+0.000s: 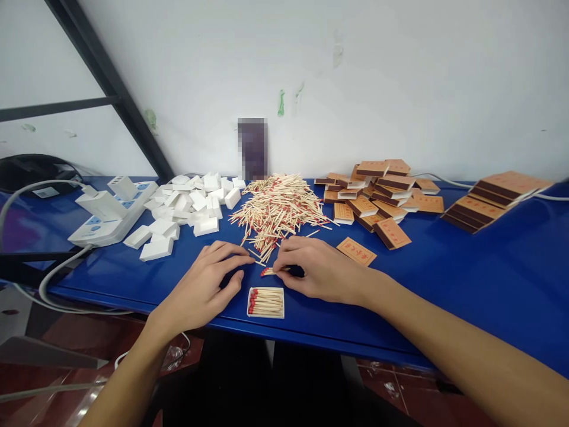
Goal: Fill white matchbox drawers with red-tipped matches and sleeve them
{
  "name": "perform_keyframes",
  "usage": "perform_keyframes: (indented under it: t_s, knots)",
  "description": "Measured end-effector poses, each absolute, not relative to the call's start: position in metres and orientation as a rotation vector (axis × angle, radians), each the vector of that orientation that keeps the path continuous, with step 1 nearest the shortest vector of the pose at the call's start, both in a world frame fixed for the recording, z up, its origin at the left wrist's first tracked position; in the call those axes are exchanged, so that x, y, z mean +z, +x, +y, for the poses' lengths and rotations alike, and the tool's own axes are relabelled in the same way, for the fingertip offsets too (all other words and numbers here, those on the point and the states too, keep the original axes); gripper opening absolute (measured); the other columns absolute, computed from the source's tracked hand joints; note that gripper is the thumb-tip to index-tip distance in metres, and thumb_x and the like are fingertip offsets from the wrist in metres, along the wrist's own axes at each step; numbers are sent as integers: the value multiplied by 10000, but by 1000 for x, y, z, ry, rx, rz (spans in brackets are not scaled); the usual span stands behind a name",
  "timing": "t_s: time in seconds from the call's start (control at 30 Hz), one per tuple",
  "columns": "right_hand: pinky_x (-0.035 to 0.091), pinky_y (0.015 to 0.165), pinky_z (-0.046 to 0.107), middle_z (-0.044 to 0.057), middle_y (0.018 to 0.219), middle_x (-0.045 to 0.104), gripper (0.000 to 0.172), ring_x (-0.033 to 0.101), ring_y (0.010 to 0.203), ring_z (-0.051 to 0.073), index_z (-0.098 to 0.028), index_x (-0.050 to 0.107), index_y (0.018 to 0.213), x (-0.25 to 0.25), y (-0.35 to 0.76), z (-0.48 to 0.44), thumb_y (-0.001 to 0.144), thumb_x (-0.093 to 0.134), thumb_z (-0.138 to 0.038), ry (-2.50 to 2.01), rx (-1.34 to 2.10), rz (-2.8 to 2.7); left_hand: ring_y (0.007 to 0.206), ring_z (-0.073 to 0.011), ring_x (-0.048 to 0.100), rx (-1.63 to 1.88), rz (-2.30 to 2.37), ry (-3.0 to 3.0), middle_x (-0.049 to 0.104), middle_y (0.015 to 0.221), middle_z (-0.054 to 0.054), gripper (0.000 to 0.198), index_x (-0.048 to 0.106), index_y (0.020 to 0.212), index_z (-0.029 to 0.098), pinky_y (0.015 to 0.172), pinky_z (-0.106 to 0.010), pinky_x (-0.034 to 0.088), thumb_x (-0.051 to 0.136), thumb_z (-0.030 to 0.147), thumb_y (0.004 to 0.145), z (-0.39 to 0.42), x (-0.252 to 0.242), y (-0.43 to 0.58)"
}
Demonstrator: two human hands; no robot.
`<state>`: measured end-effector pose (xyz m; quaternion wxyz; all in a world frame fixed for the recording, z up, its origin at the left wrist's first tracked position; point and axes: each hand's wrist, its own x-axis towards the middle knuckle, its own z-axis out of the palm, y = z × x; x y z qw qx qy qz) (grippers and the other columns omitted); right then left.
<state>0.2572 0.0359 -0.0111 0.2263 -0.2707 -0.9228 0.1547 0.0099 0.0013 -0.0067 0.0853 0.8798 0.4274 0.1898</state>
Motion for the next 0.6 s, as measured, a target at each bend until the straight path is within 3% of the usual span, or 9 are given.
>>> perform_keyframes:
  t_s: [0.27,0.47,0.6]
  knots:
    - [487,683,270,20,821,713,121,644,745,148,-213,700,886,-11,254,39,943,603,-256,-802,403,-2313,1119,-252,522,551,1209,2618,658,1212,-53,314,664,1198,204,987,-461,406,447,174,972,1,-6,10]
    - [391,615,298,-66,503,514,91,480,471,122,-207,664,801,-12,262,48,874,639,-254,-1089,64,-2246,1126,-244,530,565,1191,2611,689,1208,-41,310,653,1209,195,997,-468,399,459,167,969,1,-7,10]
    - [348,555,273,-51,537,507,110,475,493,128,-193,665,825,-17,259,48,899,620,-262,-1129,116,-2327,1156,-249,518,547,1178,2615,678,1241,-42,322,652,1229,195,1018,-477,400,468,170,966,2,-8,10]
